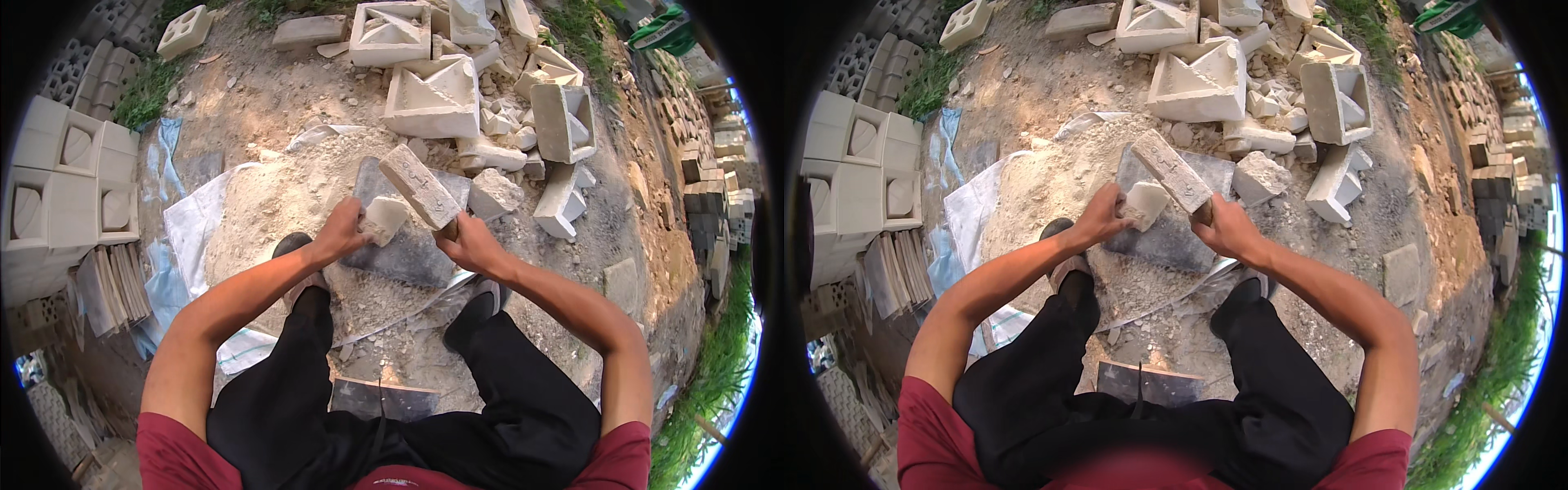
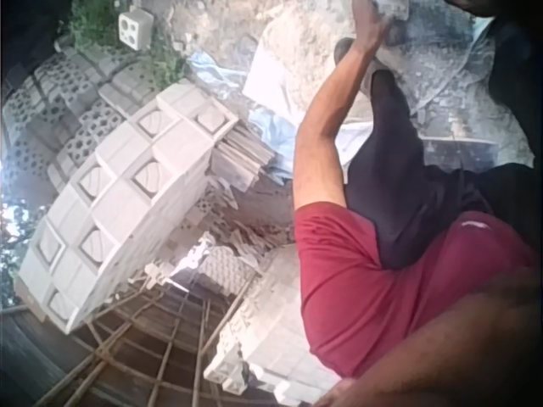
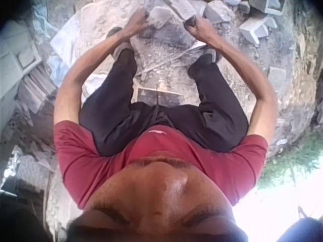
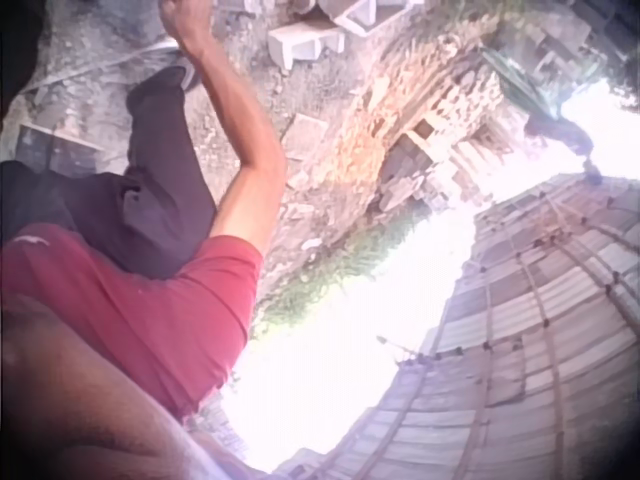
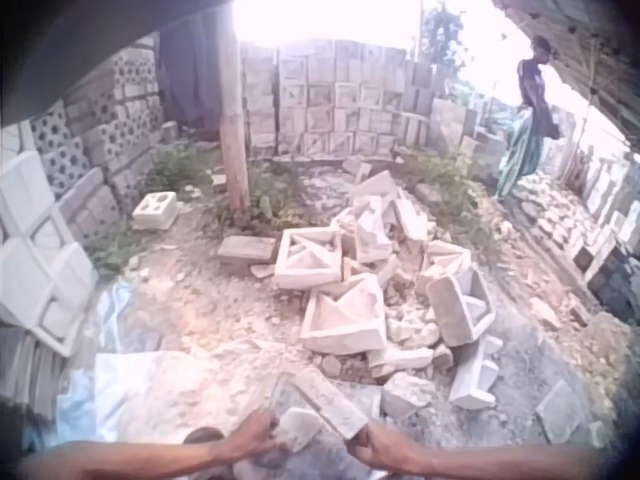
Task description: The person uses a wooden mallet to chip away at a stone block held against a flat stone surface.
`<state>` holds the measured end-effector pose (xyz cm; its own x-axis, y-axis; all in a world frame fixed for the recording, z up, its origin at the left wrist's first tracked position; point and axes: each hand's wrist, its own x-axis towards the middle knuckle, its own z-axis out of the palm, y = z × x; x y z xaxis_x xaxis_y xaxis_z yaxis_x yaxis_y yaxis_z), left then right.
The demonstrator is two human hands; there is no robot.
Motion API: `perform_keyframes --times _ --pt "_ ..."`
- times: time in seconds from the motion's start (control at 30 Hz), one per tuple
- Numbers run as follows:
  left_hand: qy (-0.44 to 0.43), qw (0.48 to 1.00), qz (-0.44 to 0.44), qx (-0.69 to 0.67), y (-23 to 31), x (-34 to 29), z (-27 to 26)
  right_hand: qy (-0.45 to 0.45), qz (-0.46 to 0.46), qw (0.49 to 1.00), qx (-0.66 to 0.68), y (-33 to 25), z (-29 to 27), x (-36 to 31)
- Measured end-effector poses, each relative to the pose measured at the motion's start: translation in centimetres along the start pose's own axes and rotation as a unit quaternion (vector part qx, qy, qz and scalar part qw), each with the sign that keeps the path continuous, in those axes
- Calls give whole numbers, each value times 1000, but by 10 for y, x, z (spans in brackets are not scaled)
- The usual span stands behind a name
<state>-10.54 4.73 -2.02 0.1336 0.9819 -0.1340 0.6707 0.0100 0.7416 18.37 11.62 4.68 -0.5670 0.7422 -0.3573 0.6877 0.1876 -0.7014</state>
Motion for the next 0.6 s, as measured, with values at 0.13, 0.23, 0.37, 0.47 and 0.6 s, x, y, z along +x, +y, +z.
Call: perform_keyframes --times 0.13,0.23,0.37,0.47,0.6 --pt "-18 998 55 4 1 5 2 56 -48 995 59 -8 10 -14" --pt "-17 995 97 -12 -2 4 5 23 -19 999 -19 12 21 -17" --pt "-16 995 94 15 -12 2 9 -9 35 999 13 -4 13 -11" --pt "-17 996 90 18 -6 2 7 7 21 996 85 -31 -2 -14" --pt "-27 996 86 12 3 5 4 39 -26 997 53 11 23 -13"
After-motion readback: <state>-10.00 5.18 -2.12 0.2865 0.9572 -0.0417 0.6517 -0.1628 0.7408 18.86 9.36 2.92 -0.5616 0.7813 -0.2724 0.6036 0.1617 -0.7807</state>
